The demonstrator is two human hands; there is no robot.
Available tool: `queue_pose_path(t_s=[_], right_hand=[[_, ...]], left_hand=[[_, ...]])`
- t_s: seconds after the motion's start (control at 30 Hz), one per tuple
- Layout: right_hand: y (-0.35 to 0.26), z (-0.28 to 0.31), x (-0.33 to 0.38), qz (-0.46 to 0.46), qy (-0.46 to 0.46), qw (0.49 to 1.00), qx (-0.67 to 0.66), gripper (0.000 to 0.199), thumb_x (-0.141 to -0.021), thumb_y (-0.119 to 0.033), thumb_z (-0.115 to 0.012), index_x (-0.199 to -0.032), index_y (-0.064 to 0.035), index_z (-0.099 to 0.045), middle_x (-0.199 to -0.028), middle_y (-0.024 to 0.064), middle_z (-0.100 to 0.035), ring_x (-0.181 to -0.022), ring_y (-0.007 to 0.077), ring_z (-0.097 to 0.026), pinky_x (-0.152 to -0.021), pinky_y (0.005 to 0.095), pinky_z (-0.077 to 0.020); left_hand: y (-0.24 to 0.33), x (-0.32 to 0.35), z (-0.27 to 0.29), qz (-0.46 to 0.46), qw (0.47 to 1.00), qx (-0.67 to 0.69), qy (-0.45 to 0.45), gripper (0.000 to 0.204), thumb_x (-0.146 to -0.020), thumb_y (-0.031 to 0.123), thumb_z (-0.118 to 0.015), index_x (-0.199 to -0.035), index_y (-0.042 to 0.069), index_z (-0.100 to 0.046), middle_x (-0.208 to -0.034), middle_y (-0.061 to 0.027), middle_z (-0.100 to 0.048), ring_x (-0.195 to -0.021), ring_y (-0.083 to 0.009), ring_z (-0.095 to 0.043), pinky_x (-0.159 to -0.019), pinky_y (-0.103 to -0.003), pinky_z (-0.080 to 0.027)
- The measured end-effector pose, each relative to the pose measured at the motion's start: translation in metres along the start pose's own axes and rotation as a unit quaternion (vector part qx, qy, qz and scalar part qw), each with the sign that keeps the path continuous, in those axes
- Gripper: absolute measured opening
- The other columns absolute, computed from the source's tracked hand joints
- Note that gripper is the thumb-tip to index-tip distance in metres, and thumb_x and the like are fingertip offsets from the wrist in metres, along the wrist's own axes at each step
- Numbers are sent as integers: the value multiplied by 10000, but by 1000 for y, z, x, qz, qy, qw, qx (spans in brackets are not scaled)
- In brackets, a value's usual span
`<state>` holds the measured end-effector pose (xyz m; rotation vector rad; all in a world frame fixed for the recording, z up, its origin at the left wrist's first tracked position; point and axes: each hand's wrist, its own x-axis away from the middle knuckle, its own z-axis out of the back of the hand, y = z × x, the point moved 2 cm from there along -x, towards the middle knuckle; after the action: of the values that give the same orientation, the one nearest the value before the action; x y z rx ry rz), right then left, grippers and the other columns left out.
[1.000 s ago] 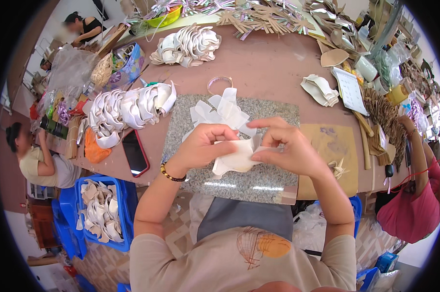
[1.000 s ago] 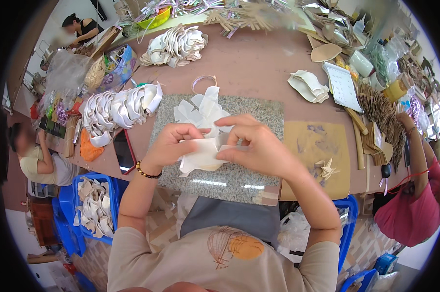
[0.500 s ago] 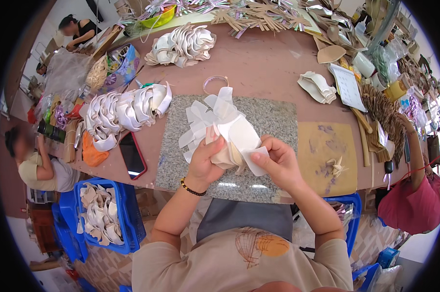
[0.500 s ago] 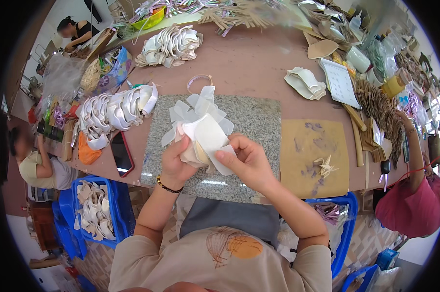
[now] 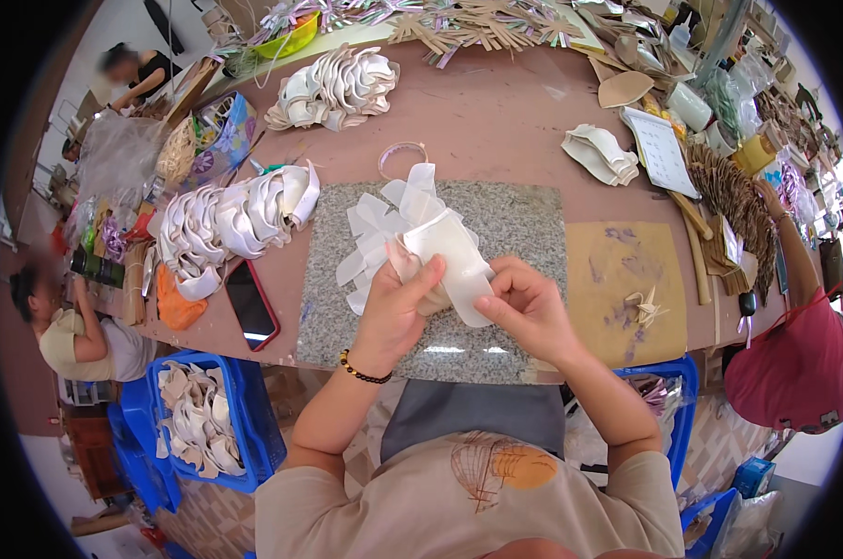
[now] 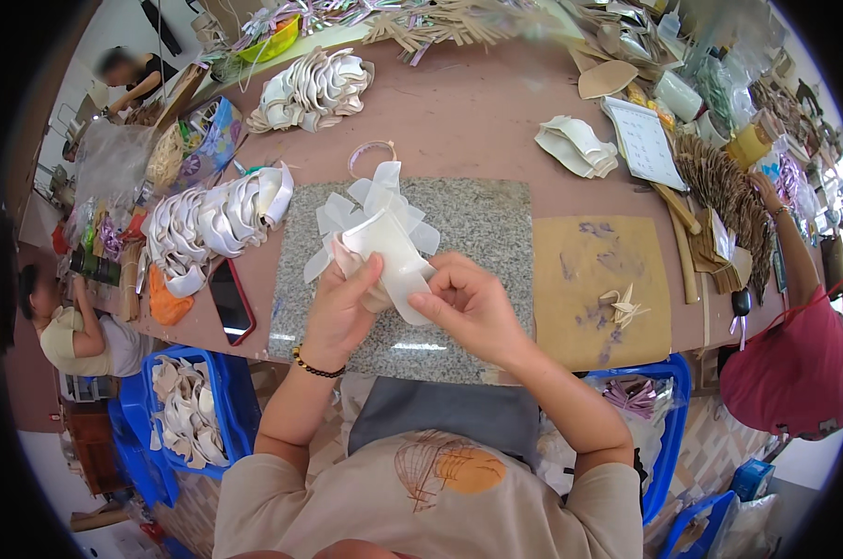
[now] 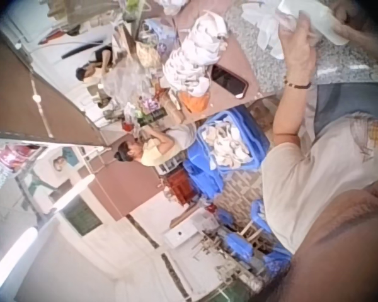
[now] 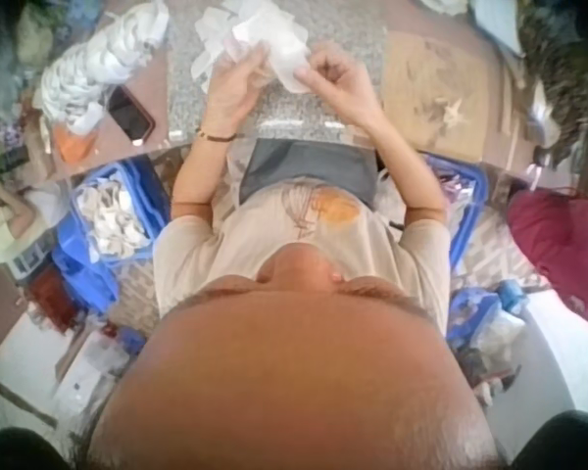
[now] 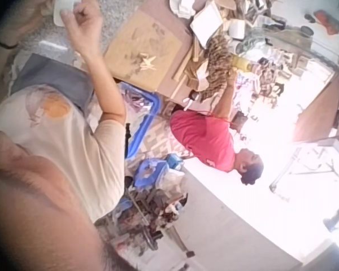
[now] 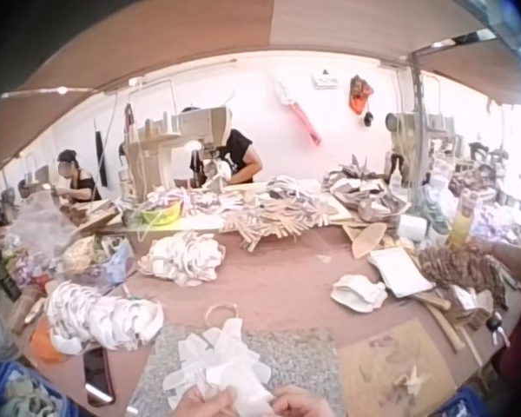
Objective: The person assembles footwear components by hand, inserting plastic stiffeners into shaped fabric pieces and folding and pressing them together.
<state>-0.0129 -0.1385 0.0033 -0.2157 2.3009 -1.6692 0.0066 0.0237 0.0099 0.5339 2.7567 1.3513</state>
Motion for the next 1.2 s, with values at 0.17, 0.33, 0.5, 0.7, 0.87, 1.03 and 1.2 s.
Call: queue_pose_path(t_s=[0.17, 0.33, 0.5, 0.7, 0.87, 1.03, 1.2], right_hand=[[4, 2, 3, -5, 24, 998, 54, 140, -861, -49, -598, -771, 32, -527, -963, 72, -525, -806, 90, -544, -684, 231, -485], [5, -3, 5, 15, 47, 995, 90, 154, -852, -53, -605, -758, 29, -516, -903, 91, -546, -759, 102, -549, -628, 243, -475], [11, -2, 4, 30, 99, 970, 222, 148, -816, -61, -639, -760, 15, -526, -708, 96, -549, -621, 148, -549, -576, 263, -456], [19, 0, 3, 13, 143, 970, 196, 158, -818, -63, -646, -745, 16, -530, -753, 89, -589, -648, 107, -559, -572, 253, -465], [36, 5, 3, 7, 185, 978, 94, 160, -798, -46, -662, -754, 12, -519, -780, 85, -598, -704, 96, -576, -584, 246, -482], [24, 5, -3, -18, 208, 972, 108, 220, -784, -34, -659, -907, 8, -481, -823, 86, -604, -717, 84, -573, -578, 232, -472], [29, 15, -8, -62, 89, 991, 80, 254, -811, -62, -616, -1004, 14, -468, -786, 47, -595, -651, 63, -558, -568, 215, -442]], left_hand=[[-4, 1, 2, -7, 999, -50, -6, 473, -773, 10, -653, -1202, 20, -454, -1108, -77, -569, -1016, -171, -567, -880, -334, -460], [-6, -5, 5, -62, 995, -83, 7, 365, -755, -15, -668, -1092, -9, -527, -1012, -65, -604, -911, -138, -596, -781, -279, -494], [-10, -7, 6, -131, 965, -218, 68, 225, -745, 10, -687, -942, -14, -581, -868, -39, -626, -773, -96, -594, -673, -237, -494], [-16, -9, 6, -219, 898, -365, 108, 143, -752, 36, -696, -807, -16, -575, -759, -27, -607, -689, -60, -550, -577, -216, -455], [-20, -11, 8, -224, 909, -335, 105, 146, -763, 48, -698, -812, -12, -574, -781, -25, -604, -695, -58, -546, -578, -213, -450], [-14, -15, 12, -149, 933, -320, 74, 167, -767, 49, -698, -853, -5, -566, -801, -21, -600, -715, -59, -546, -604, -215, -452], [-18, -17, 30, -2, 993, -113, -13, 212, -762, 46, -701, -917, 3, -563, -869, -26, -595, -791, -79, -560, -684, -227, -460]])
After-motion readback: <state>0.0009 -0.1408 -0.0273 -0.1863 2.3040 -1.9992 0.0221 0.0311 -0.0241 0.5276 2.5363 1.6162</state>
